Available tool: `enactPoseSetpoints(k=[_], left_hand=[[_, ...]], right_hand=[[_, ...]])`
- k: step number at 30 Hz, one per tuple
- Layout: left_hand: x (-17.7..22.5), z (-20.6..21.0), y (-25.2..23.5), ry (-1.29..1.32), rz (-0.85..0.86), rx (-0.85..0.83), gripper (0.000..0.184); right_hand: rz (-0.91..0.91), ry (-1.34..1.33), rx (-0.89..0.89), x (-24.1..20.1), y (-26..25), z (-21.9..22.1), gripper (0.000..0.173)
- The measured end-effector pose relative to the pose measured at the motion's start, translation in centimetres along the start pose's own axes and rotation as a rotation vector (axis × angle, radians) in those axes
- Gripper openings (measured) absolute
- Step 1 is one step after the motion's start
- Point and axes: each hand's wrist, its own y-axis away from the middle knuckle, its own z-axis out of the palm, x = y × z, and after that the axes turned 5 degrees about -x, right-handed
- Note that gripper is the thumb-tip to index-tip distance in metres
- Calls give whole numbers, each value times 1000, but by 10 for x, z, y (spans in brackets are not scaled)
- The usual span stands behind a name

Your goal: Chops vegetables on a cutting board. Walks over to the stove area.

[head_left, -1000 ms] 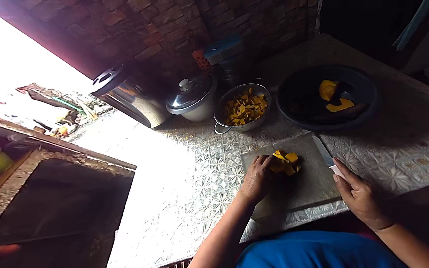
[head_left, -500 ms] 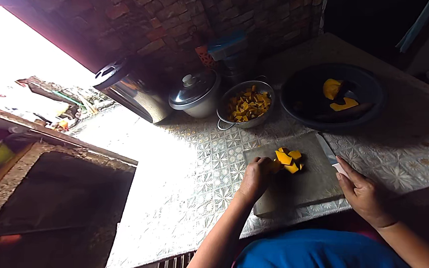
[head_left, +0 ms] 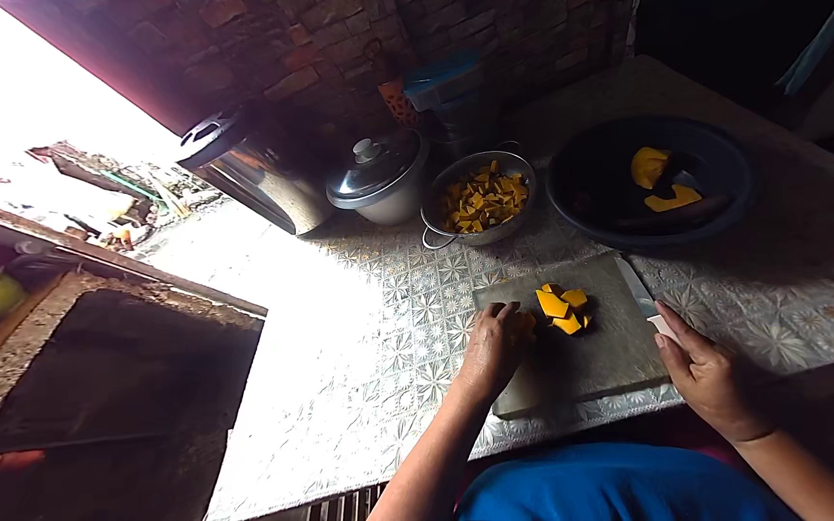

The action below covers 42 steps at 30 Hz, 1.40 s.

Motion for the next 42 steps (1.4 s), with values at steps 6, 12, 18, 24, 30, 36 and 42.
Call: enactPoseSetpoints(k=[6, 12, 18, 24, 30, 36, 42], left_hand=[[1, 6, 0, -42, 113, 56, 42], [2, 1, -3, -114, 132, 43, 32], [9, 8, -6, -143, 129, 82, 27], [21, 11, -8, -125, 53, 77, 29], [29, 23, -9, -167, 36, 112, 39], [7, 13, -5, -147, 160, 24, 32], [-19, 20, 11, -92, 253, 142, 34]], right_hand=[[4, 1, 1, 0, 0, 1, 44], [11, -9, -15, -1, 0, -1, 45], [13, -10, -22, 0, 0, -1, 45], [11, 0, -5, 1, 0, 0, 45], [19, 6, -6, 0, -1, -1, 45], [8, -7, -27, 1, 0, -1, 44], [-179, 41, -68, -33, -10, -8, 42]])
